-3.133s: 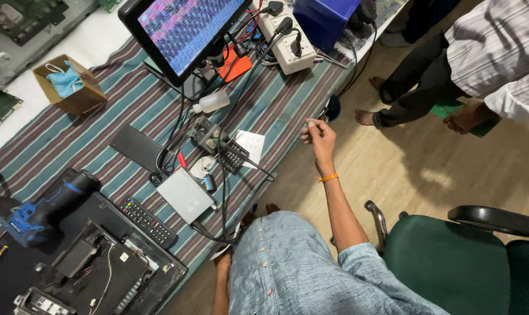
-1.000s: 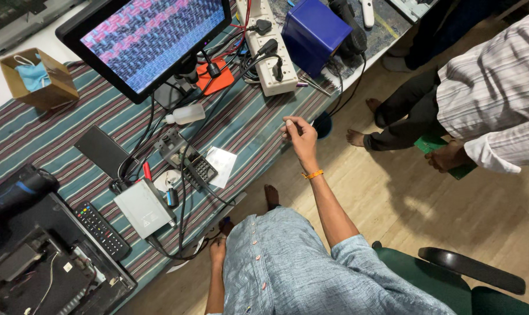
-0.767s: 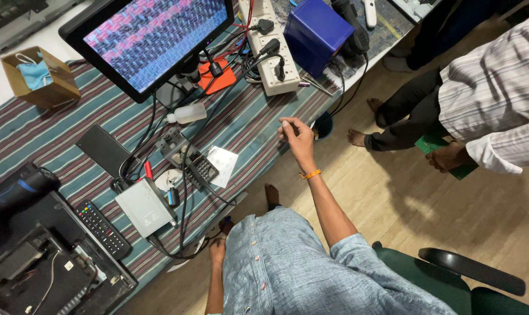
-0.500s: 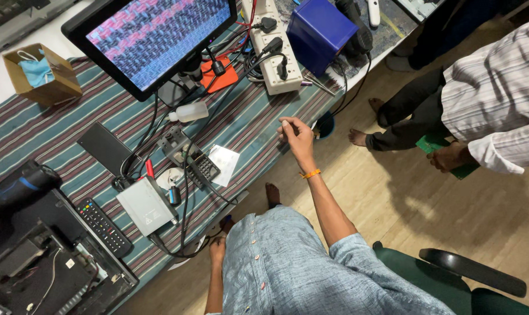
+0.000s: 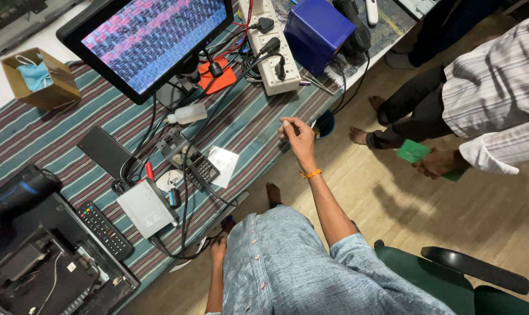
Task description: The person unscrews the back panel of a television using a cordless drill, removes the panel and lifts out the mainboard, then probes components on the board with multimeter test leads to test it. The television chassis sits on a workbench in a repair shop.
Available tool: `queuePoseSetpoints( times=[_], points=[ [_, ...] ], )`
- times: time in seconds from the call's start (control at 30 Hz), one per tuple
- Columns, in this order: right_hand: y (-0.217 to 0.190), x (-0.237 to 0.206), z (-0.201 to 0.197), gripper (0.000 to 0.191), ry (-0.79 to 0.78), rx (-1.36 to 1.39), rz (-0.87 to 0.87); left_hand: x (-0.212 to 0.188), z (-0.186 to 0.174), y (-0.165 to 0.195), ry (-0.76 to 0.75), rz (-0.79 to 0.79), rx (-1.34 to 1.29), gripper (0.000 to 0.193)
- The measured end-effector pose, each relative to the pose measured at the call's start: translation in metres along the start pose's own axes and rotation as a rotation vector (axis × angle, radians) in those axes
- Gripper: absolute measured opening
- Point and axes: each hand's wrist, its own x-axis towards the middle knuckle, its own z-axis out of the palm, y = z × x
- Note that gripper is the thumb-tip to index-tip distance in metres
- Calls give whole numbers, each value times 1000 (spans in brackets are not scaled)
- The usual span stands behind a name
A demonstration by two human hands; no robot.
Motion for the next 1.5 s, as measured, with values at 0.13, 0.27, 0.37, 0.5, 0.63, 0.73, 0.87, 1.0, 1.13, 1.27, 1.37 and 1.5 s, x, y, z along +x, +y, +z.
queuePoseSetpoints(
  times=[0.13,0.27,0.37,0.5,0.63,0.73,0.87,1.0,1.13,1.27,1.37,1.5],
  points=[
    [4,-2,-1,25,3,2,10,-1,2,3,8,38,-9,47],
    [9,-2,-3,25,-6,10,31,-1,4,7,16,-7,-17,45],
    [9,0,-6,25,0,19,39,1,5,10,15,8,-26,44],
    [4,2,-9,24,7,24,13,1,7,11,10,19,-24,45],
    [-2,-1,-10,24,22,-38,1,1,8,12,-19,-44,31,49],
    [-2,-2,-8,24,11,18,39,2,7,11,-22,77,-14,48],
    [2,1,-7,25,8,29,48,6,9,7,-9,28,36,50],
    [8,4,-8,24,8,25,41,10,13,0,-4,39,33,48],
    [10,6,-10,24,17,9,64,15,15,-5,-2,46,28,45],
    [9,9,-14,23,14,19,18,18,15,-4,-16,122,14,42],
    [6,16,-22,23,41,10,11,18,15,-1,-17,116,50,43],
    [-6,39,-50,22,101,-47,-60,19,16,6,-12,96,91,46]
  ],
)
